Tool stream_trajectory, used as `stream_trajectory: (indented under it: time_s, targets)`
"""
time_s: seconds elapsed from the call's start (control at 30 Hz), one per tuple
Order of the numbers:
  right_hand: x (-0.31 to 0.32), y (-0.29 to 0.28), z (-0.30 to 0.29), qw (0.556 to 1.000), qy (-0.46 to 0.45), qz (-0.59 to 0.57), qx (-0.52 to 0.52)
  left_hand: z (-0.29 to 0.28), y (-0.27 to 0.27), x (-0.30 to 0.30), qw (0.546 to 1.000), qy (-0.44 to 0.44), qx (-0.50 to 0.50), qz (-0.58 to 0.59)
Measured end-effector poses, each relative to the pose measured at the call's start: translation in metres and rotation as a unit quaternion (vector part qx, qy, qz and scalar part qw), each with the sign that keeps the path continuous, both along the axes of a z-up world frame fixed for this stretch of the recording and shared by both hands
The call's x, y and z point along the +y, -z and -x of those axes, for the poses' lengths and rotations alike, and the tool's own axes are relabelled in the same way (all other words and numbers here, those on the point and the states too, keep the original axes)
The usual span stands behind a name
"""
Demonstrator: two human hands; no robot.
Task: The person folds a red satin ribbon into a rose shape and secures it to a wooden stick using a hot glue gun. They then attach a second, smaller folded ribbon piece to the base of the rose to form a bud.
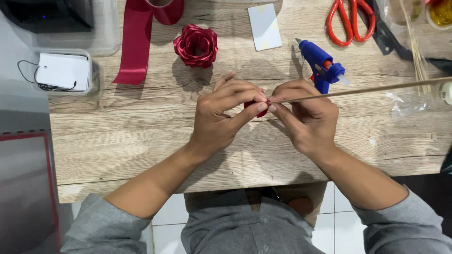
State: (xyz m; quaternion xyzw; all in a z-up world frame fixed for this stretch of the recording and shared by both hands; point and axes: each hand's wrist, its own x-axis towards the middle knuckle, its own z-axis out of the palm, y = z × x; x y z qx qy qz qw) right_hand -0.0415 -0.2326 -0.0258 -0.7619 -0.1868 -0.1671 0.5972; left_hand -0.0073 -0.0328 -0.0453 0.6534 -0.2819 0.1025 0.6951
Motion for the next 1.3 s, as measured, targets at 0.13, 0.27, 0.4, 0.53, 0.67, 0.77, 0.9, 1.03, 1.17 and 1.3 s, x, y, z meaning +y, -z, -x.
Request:
stream_trajectory:
  time_s: [0.13,0.27,0.4,0.53,0.67,0.77,0.9,1.03,1.17,1.3]
  targets:
    - [0.001,0.000,-0.003,1.000,0.001,0.018,-0.012,0.000,-0.001,0.001,1.000,-0.008,0.001,-0.011]
    - [0.001,-0.002,-0.001,0.999,-0.006,0.034,-0.006,0.001,0.000,0.005,1.000,-0.006,-0.012,-0.023]
    - [0.000,-0.003,0.000,0.999,-0.019,0.047,0.003,0.001,0.001,0.009,0.999,-0.003,-0.028,-0.030]
    - [0.001,-0.011,-0.003,0.997,-0.006,0.072,0.041,-0.005,0.001,0.007,0.997,-0.017,-0.058,-0.044]
    - [-0.008,-0.019,0.006,0.999,-0.006,-0.024,0.042,-0.011,-0.025,0.014,0.976,-0.045,-0.184,-0.106]
    - [-0.026,-0.027,0.003,0.987,-0.093,-0.091,0.097,-0.016,-0.032,0.029,0.936,-0.050,-0.293,-0.189]
    - [-0.037,-0.042,0.007,0.946,-0.228,-0.052,0.224,-0.016,-0.046,0.038,0.892,-0.066,-0.385,-0.229]
    - [-0.022,-0.051,0.012,0.943,-0.197,0.008,0.268,-0.010,-0.050,0.041,0.873,-0.084,-0.415,-0.240]
    - [-0.016,-0.039,0.021,0.992,-0.025,0.017,0.123,-0.001,-0.045,0.036,0.931,-0.150,-0.303,-0.137]
    - [-0.015,-0.035,0.027,0.991,-0.029,0.085,-0.100,0.015,-0.029,0.024,0.953,-0.059,-0.276,-0.108]
